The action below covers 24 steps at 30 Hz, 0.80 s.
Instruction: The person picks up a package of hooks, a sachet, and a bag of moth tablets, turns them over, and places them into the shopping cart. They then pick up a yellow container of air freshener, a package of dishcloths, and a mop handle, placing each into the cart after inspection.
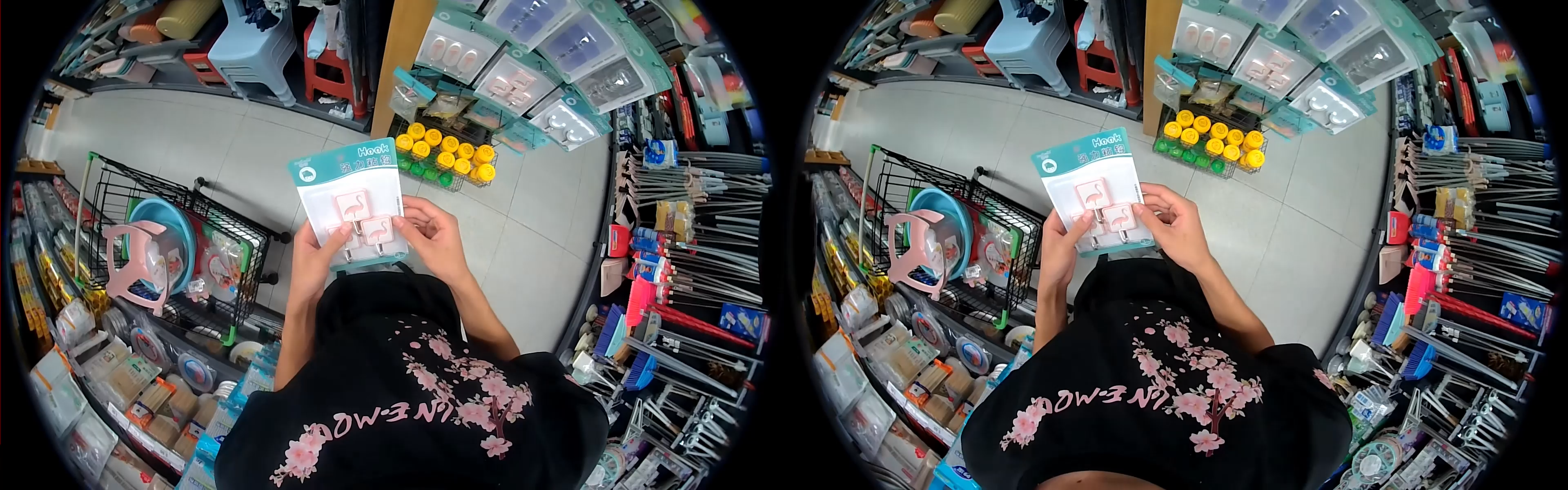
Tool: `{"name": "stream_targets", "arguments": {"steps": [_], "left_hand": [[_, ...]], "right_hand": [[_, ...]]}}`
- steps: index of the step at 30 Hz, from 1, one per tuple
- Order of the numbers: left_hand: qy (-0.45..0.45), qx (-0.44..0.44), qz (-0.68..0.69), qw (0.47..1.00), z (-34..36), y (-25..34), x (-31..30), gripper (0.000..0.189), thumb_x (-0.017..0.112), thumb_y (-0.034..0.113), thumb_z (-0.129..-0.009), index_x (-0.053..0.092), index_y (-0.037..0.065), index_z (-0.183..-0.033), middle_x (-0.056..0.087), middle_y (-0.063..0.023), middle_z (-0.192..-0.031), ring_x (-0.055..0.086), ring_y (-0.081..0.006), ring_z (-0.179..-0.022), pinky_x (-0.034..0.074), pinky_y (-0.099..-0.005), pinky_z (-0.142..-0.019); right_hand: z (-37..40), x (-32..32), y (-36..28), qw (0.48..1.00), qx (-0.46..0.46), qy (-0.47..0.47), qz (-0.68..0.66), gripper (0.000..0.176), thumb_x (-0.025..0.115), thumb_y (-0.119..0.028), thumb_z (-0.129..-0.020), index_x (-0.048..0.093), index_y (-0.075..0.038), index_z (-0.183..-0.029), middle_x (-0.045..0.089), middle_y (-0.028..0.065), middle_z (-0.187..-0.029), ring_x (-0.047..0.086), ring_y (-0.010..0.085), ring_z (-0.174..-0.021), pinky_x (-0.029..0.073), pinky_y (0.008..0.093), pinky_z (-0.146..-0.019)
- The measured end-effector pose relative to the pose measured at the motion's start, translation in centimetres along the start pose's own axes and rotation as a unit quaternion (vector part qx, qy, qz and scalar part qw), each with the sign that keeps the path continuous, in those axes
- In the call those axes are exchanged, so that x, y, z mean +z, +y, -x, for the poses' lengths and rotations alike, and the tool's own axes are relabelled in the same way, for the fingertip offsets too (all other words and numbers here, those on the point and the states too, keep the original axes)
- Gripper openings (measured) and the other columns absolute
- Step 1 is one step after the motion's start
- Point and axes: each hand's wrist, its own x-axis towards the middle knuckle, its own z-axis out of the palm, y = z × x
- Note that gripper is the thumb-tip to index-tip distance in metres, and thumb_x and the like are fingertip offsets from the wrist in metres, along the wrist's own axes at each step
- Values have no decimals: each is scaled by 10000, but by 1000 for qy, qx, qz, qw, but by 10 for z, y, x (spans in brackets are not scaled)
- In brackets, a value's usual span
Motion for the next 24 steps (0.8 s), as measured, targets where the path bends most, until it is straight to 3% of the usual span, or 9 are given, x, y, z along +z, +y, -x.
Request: {"name": "stream_targets", "arguments": {"steps": [8, 11, 14, 16, 17, 19, 22, 24], "left_hand": [[69, 1, 14, 998, 1, -9, -11, 333, 693, 98, -928, 604, -30, -1222, 694, -87, -1104, 648, -120, -971, 519, -276, -852], [103, -6, 18, 994, 5, -12, -13, 340, 696, 106, -924, 601, -30, -1222, 690, -87, -1114, 646, -124, -981, 516, -281, -861], [123, -27, 18, 992, 9, -15, -8, 356, 698, 118, -923, 594, -29, -1230, 687, -88, -1122, 643, -128, -988, 513, -288, -870], [131, -53, 11, 990, 12, -21, -6, 374, 700, 128, -925, 580, -25, -1244, 683, -86, -1127, 641, -129, -992, 512, -294, -875], [134, -52, 10, 990, 12, -25, -5, 374, 700, 128, -925, 580, -25, -1244, 683, -86, -1127, 641, -129, -992, 512, -294, -875], [142, -75, 12, 987, 13, -34, -2, 379, 702, 134, -926, 578, -24, -1247, 682, -83, -1126, 641, -129, -994, 513, -293, -875], [156, -87, 12, 984, 10, -42, 4, 384, 702, 132, -926, 575, -30, -1250, 682, -85, -1124, 641, -129, -992, 512, -290, -876], [168, -101, 10, 980, 10, -49, 6, 387, 701, 128, -927, 572, -33, -1255, 683, -88, -1122, 642, -128, -988, 511, -286, -878]], "right_hand": [[-34, -25, 23, 999, 46, -21, -16, 277, 603, -127, -997, 617, 20, -1230, 724, 82, -1018, 672, 117, -873, 532, 243, -732], [-77, -58, 61, 998, 59, 34, -2, 278, 592, -162, -1006, 625, 15, -1218, 725, 89, -992, 681, 142, -852, 541, 256, -731], [-137, -100, 126, 991, 87, 97, 13, 337, 654, -182, -968, 610, 18, -1237, 711, 109, -1060, 678, 164, -897, 545, 280, -781], [-184, -123, 171, 979, 40, 158, 126, 588, 770, -264, -872, 531, 7, -1335, 635, 168, -1236, 640, 225, -1058, 525, 345, -903], [-209, -132, 190, 979, 40, 155, 124, 588, 770, -264, -872, 531, 7, -1335, 635, 168, -1236, 640, 225, -1058, 525, 345, -903], [-251, -146, 219, 957, 31, 201, 207, 881, 871, -340, -740, 428, 7, -1418, 516, 217, -1382, 546, 317, -1223, 452, 420, -1028], [-301, -153, 233, 926, -3, 229, 301, 1022, 907, -368, -663, 374, 17, -1446, 470, 246, -1414, 487, 373, -1286, 404, 447, -1073], [-321, -155, 234, 930, -4, 227, 291, 1013, 911, -361, -651, 392, 27, -1430, 481, 252, -1403, 490, 385, -1282, 400, 445, -1076]]}}
